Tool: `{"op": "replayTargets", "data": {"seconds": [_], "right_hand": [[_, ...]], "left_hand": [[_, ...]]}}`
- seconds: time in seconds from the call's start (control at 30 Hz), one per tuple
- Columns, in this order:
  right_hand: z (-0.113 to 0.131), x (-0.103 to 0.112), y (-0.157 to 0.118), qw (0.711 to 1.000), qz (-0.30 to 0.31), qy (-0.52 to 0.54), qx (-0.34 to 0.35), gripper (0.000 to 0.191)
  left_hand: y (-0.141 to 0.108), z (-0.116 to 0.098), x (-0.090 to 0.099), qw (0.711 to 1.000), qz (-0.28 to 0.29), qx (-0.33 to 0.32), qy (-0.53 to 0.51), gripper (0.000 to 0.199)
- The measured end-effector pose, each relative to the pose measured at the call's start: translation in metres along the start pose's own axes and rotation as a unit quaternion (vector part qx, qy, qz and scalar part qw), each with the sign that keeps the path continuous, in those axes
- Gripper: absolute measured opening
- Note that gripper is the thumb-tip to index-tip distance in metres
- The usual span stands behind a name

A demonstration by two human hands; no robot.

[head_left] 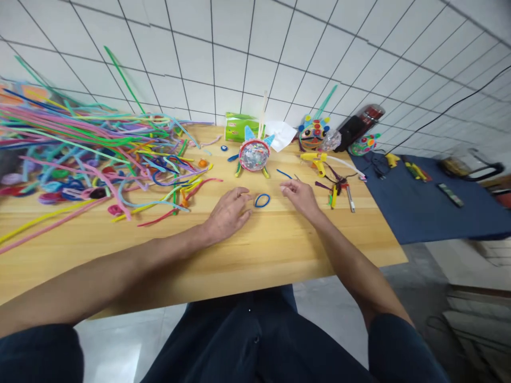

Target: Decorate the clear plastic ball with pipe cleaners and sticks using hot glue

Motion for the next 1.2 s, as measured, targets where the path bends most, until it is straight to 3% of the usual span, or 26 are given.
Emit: {"op": "replayTargets", "data": {"seconds": [0.13,0.2,0.3,0.43,0.57,0.63,0.73,0.83,0.9,1.03,1.2], "right_hand": [[0.003,0.041,0.026,0.987,-0.056,-0.148,-0.013,0.029],[0.002,0.044,0.038,0.974,-0.043,-0.222,-0.025,0.030],[-0.004,0.032,0.050,0.960,-0.011,-0.278,-0.035,0.026],[-0.012,0.012,0.060,0.948,0.002,-0.317,-0.038,0.024],[-0.004,0.009,0.063,0.942,0.005,-0.334,-0.014,0.024],[0.006,0.011,0.056,0.941,0.005,-0.337,0.026,0.021],[0.028,0.008,0.031,0.931,0.014,-0.335,0.146,0.019],[0.049,-0.003,-0.001,0.904,0.031,-0.322,0.280,0.028],[0.061,-0.012,-0.019,0.883,0.049,-0.305,0.353,0.034],[0.076,-0.016,-0.029,0.874,0.064,-0.240,0.417,0.031],[0.084,-0.008,-0.018,0.882,0.063,-0.176,0.433,0.025]], "left_hand": [[0.001,-0.025,-0.016,0.991,0.073,-0.077,0.084,0.047],[0.004,-0.034,-0.025,0.982,0.114,-0.094,0.115,0.055],[0.007,-0.036,-0.035,0.974,0.155,-0.086,0.138,0.063],[0.007,-0.029,-0.039,0.978,0.142,-0.083,0.128,0.057],[0.008,-0.020,-0.029,0.992,0.064,-0.079,0.077,0.043],[0.010,-0.017,-0.017,0.997,0.002,-0.075,0.023,0.030],[0.017,-0.011,0.003,0.994,-0.062,-0.028,-0.082,0.025],[0.029,-0.005,0.013,0.980,-0.037,0.072,-0.180,0.031],[0.037,-0.008,0.015,0.974,-0.003,0.087,-0.208,0.032],[0.046,-0.013,0.020,0.989,0.029,0.067,-0.130,0.021],[0.051,-0.015,0.031,0.998,-0.005,0.048,0.026,0.017]]}}
Point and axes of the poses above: each hand's wrist, its own y-axis towards the middle knuckle, its own x-axis out of the back of the hand, z = x × y, the point moved 5 cm from there along y, towards the middle knuckle, and after that the axes turned 13 degrees about y, right-handed, at the moved point
